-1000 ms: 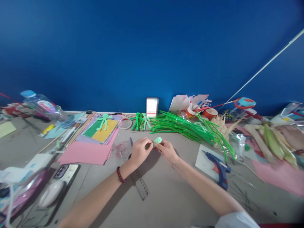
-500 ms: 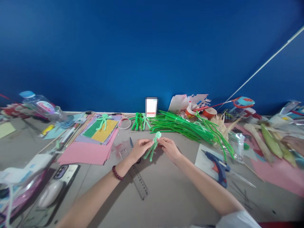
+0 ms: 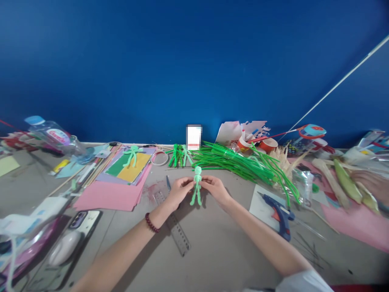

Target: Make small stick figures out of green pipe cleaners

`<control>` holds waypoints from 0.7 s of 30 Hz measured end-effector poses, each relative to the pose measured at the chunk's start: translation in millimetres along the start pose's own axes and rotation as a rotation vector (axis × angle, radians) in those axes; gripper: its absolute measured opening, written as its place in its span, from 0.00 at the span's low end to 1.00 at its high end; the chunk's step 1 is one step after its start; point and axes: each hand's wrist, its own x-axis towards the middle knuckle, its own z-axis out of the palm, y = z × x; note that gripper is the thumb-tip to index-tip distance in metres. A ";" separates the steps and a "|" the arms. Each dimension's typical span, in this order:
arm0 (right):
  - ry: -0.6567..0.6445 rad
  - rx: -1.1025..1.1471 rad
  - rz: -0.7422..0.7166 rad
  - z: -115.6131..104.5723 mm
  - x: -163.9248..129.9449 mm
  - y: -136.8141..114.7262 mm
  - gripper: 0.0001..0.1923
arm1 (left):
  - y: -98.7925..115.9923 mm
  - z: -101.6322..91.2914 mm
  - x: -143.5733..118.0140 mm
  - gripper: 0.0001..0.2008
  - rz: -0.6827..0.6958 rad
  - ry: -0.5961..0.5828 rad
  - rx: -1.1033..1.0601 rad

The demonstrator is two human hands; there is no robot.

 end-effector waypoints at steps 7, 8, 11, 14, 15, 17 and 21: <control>0.035 -0.168 -0.088 -1.3 -0.1 0.0 0.13 | 2.6 1.4 0.0 0.16 0.002 -0.016 -0.030; 0.047 -0.187 -0.094 -1.2 0.0 0.4 0.13 | 3.0 1.7 -0.3 0.16 0.003 -0.011 -0.031; 0.080 -0.211 -0.112 -0.7 0.4 1.8 0.12 | 4.3 2.6 -1.4 0.15 0.004 -0.006 -0.036; 0.142 -0.211 -0.146 0.1 -0.1 2.1 0.12 | 4.6 3.3 -1.4 0.15 0.009 0.004 -0.033; 0.162 -0.217 -0.159 0.5 -0.6 1.8 0.11 | 4.5 3.4 -1.2 0.15 0.012 0.005 -0.031; 0.190 -0.230 -0.181 1.2 -1.3 1.0 0.11 | 4.4 3.2 -0.4 0.14 0.017 -0.003 -0.027; 0.199 -0.215 -0.185 1.7 -1.4 1.7 0.12 | 6.2 1.8 0.6 0.14 0.029 -0.019 -0.013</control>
